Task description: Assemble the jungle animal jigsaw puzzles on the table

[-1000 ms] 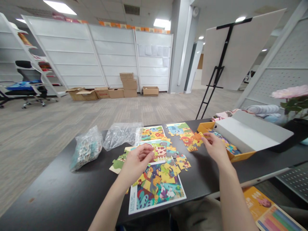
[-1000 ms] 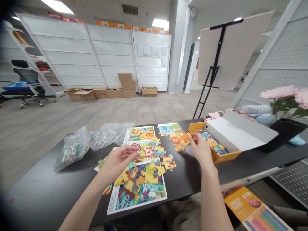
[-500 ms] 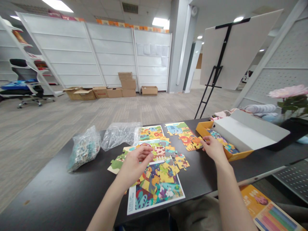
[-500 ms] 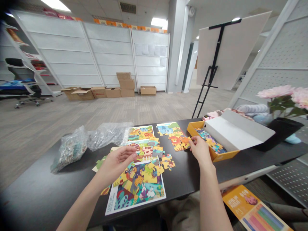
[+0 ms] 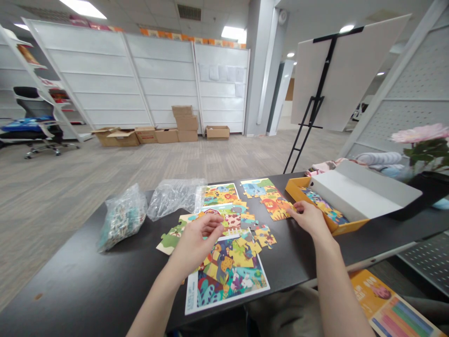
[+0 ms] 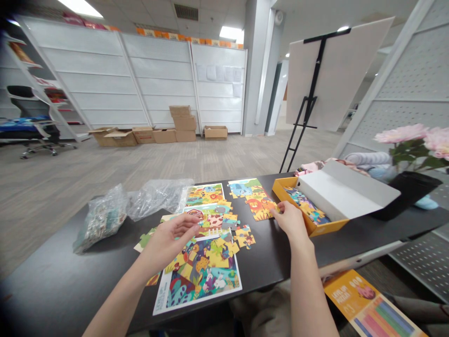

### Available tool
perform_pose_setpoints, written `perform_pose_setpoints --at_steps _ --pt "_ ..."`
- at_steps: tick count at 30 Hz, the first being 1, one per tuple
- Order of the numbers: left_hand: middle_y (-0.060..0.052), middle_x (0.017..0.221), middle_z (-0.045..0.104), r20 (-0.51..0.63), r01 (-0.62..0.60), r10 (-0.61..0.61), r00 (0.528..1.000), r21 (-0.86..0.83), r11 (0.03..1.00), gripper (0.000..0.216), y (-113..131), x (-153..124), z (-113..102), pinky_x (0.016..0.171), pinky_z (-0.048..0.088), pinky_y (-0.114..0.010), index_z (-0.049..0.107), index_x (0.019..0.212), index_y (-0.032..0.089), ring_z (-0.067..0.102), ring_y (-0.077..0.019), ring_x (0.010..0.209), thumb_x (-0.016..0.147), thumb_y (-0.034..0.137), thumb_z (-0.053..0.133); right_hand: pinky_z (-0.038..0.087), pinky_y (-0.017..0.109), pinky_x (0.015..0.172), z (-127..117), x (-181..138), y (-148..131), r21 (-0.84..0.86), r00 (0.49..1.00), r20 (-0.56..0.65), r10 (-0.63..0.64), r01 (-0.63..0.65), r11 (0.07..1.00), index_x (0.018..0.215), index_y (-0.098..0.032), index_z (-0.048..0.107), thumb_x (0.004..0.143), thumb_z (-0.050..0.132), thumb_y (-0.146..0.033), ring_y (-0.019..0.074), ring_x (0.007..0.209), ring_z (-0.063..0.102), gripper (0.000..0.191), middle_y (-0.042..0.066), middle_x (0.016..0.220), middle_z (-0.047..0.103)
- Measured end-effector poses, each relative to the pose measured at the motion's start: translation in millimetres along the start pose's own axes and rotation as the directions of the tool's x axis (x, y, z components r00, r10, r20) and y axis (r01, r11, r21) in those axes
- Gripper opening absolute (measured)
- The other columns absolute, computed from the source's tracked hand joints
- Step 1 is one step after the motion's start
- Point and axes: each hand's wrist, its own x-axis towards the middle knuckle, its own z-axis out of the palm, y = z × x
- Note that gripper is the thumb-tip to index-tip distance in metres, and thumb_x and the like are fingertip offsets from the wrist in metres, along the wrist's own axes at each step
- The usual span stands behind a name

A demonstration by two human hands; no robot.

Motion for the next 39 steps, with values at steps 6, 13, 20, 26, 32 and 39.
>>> perform_pose_setpoints --at_steps 6,13,20,26,32,39 --pt "-0.004 0.089 0.076 -0.008 -0.024 0.025 1.000 0.018 1.000 0.017 -2.1 0.4 0.6 0.074 0.060 -0.031 0.070 0.094 0.021 0.072 -0.0191 0.080 0.087 0.035 0.064 0.052 0.036 0.082 -0.1 -0.5 -2.8 -0.030 1.000 0.022 -0.014 0.015 0.999 0.093 -0.017 0.072 0.076 0.070 -0.040 0.0277 0.091 0.071 0.029 0.012 0.097 0.077" --pt "-0.004 0.092 0.075 0.011 -0.030 0.030 0.999 0.052 0.998 0.018 -4.3 0.3 1.7 0.077 0.059 -0.032 0.070 0.097 0.021 0.072 -0.0198 0.083 0.089 0.035 0.062 0.051 0.036 0.085 -0.7 -2.9 -5.0 -0.079 0.997 0.066 -0.050 0.055 0.995 0.102 -0.016 0.073 0.080 0.068 -0.041 0.0289 0.096 0.070 0.034 0.014 0.105 0.075" --pt "-0.004 0.091 0.075 0.033 -0.021 0.019 0.999 0.056 0.998 0.017 -5.8 -0.2 2.1 0.078 0.059 -0.033 0.069 0.096 0.021 0.072 -0.0206 0.083 0.089 0.035 0.062 0.050 0.034 0.082 1.1 -2.9 -5.4 -0.106 0.993 0.048 -0.108 0.113 0.988 0.098 -0.020 0.076 0.081 0.066 -0.042 0.0270 0.093 0.069 0.030 0.011 0.101 0.074" --pt "-0.003 0.090 0.075 0.033 -0.021 0.018 0.999 0.082 0.996 0.016 -6.2 -0.3 2.7 0.078 0.059 -0.033 0.069 0.096 0.022 0.072 -0.0200 0.082 0.089 0.035 0.062 0.049 0.035 0.082 1.2 -2.5 -11.1 -0.136 0.993 0.063 -0.100 0.108 0.985 0.102 -0.020 0.077 0.085 0.061 -0.042 0.0270 0.090 0.067 0.032 0.013 0.101 0.068" --pt "-0.003 0.090 0.075 0.044 -0.033 0.029 0.999 0.090 0.995 0.015 -5.7 0.3 3.7 0.077 0.059 -0.033 0.069 0.096 0.022 0.072 -0.0201 0.082 0.089 0.033 0.062 0.046 0.039 0.093 10.2 -1.4 -13.1 -0.157 0.989 0.059 -0.133 0.141 0.978 0.124 -0.022 0.070 0.090 0.059 -0.043 0.0295 0.104 0.063 0.042 0.016 0.112 0.063" --pt "-0.004 0.090 0.075 0.070 -0.037 0.029 0.997 0.106 0.994 0.015 -4.9 1.1 3.5 0.078 0.059 -0.033 0.068 0.095 0.021 0.072 -0.0197 0.082 0.090 0.033 0.060 0.043 0.044 0.097 15.0 1.0 -12.0 -0.163 0.986 0.088 -0.142 0.155 0.974 0.125 -0.025 0.071 0.092 0.056 -0.046 0.0333 0.113 0.057 0.042 0.017 0.118 0.059"
